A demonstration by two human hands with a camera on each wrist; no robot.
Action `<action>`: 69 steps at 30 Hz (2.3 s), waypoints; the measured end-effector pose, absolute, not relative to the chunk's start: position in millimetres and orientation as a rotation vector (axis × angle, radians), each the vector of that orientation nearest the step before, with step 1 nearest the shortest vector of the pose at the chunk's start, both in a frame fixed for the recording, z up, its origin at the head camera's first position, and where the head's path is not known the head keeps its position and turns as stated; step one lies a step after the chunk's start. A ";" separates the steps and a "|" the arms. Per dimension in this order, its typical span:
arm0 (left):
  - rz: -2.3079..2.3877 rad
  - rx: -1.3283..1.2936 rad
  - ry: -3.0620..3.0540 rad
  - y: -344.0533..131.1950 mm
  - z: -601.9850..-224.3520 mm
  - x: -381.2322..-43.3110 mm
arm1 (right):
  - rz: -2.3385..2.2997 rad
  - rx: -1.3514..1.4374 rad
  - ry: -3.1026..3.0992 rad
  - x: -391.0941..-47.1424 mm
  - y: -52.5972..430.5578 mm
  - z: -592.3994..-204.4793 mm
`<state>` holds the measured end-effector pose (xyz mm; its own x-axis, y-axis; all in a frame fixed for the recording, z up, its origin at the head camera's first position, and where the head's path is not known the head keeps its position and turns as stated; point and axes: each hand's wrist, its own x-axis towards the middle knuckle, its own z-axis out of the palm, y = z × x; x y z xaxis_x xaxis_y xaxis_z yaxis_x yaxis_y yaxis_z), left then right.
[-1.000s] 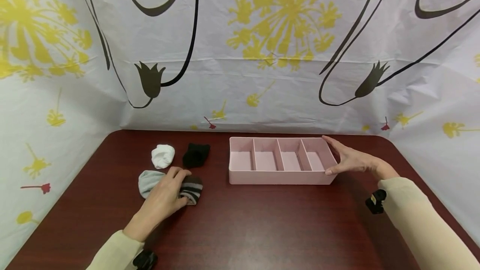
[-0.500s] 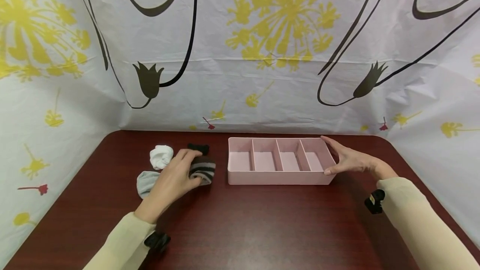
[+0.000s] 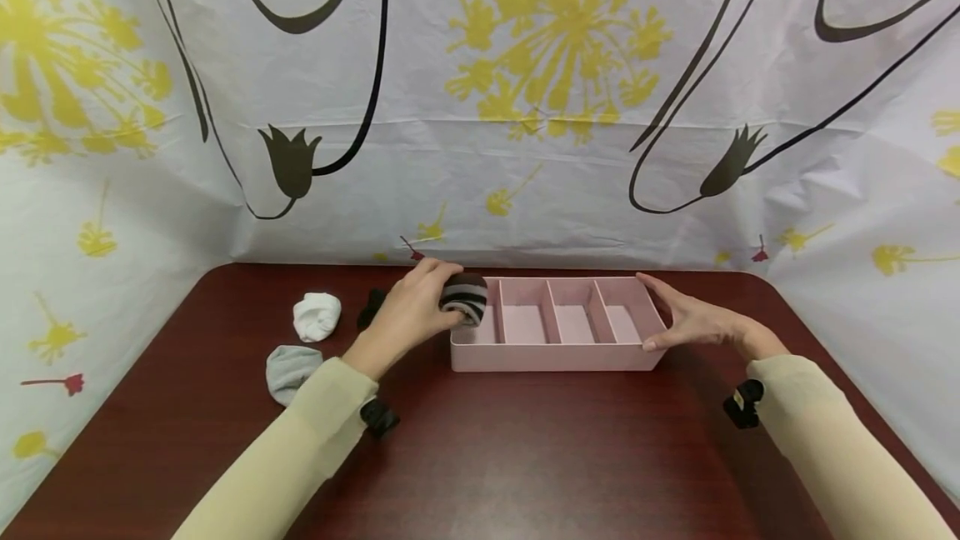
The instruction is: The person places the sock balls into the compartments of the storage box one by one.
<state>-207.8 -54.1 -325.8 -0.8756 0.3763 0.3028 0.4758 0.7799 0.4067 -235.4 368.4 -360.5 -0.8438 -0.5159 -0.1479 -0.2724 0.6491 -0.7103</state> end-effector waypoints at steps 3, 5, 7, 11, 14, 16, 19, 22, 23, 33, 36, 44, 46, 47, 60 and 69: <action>-0.654 -0.668 -2.850 -43.5 -325.2 -214.1 | -1.024 -0.615 2.518 -235.2 368.1 -361.7; -0.609 -0.678 -2.883 -38.2 -324.9 -217.0 | -1.022 -0.615 2.519 -235.5 367.6 -362.3; -0.571 -0.686 -2.904 -33.8 -324.4 -219.1 | -1.019 -0.611 2.526 -235.9 367.4 -362.8; -0.521 -0.683 -2.926 -27.9 -323.9 -221.0 | -1.023 -0.620 2.534 -236.5 368.0 -362.4; -0.494 -0.679 -2.942 -24.3 -325.3 -221.7 | -1.031 -0.629 2.525 -236.4 368.9 -361.9; -0.478 -0.689 -2.954 -22.0 -326.5 -221.7 | -1.034 -0.624 2.519 -236.2 369.1 -361.8; -0.456 -0.700 -2.977 -18.8 -328.1 -221.5 | -1.043 -0.614 2.508 -235.9 368.8 -361.7; -0.428 -0.694 -2.994 -16.1 -328.1 -221.0 | -1.040 -0.609 2.512 -236.1 368.9 -362.0; -0.417 -0.686 -3.001 -15.5 -327.7 -220.7 | -1.042 -0.610 2.511 -236.0 368.6 -362.1; -0.158 -0.652 -3.034 -2.4 -327.4 -220.1 | -1.053 -0.622 2.505 -237.0 369.1 -362.5; -0.080 -0.663 -3.014 1.0 -330.3 -221.6 | -1.058 -0.610 2.494 -236.9 369.0 -362.0; -0.015 -0.686 -3.015 4.1 -343.1 -224.3 | -1.049 -0.608 2.506 -235.7 369.3 -361.8; -0.007 -0.691 -3.008 3.9 -346.3 -224.5 | -1.050 -0.604 2.501 -235.5 369.3 -361.5; -0.003 -0.695 -3.000 3.9 -347.4 -224.6 | -1.052 -0.602 2.497 -235.4 369.3 -361.2; 0.007 -0.713 -3.016 3.9 -350.2 -229.1 | -1.007 -0.583 2.514 -234.5 367.2 -358.3; -0.030 -0.705 -3.089 2.3 -346.7 -227.4 | -1.029 -0.596 2.500 -234.7 367.0 -358.8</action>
